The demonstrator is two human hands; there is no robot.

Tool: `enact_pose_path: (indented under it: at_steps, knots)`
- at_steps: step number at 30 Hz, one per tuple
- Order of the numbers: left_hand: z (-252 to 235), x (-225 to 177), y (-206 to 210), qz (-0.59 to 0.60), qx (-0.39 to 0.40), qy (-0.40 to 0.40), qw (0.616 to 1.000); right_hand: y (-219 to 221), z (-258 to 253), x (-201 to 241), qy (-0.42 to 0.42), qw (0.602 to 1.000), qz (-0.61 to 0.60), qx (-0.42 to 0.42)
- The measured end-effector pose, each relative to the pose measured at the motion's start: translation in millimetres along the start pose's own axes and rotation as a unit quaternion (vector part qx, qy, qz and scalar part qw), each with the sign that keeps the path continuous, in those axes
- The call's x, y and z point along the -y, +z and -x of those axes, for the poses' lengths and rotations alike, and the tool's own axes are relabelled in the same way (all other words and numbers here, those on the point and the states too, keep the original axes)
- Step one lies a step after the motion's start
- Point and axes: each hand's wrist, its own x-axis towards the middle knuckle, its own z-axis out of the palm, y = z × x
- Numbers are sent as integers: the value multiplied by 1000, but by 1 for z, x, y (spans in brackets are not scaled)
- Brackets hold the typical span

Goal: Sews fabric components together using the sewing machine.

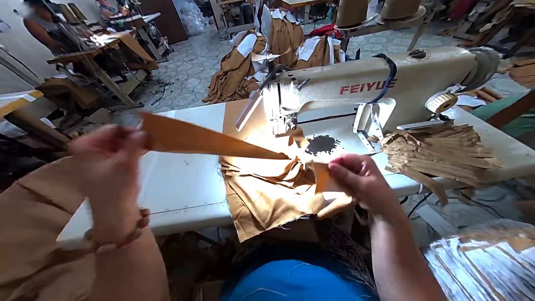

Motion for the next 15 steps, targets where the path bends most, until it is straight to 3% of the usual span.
enact_pose_path:
  at_steps: [4, 8, 10, 15]
  knots:
    - [-9, 41, 68, -150, 128, -44, 979, -16, -22, -26, 91, 993, 40, -67]
    - [-6, 51, 103, -236, 178, -130, 946, -9, -30, -47, 133, 988, 20, -74]
    - [-1, 36, 110, -246, 173, -72, 951, -7, -31, -47, 135, 988, 5, -77]
    - [20, -17, 130, -211, 181, 196, 940, -2, -32, -40, 126, 989, -1, -83]
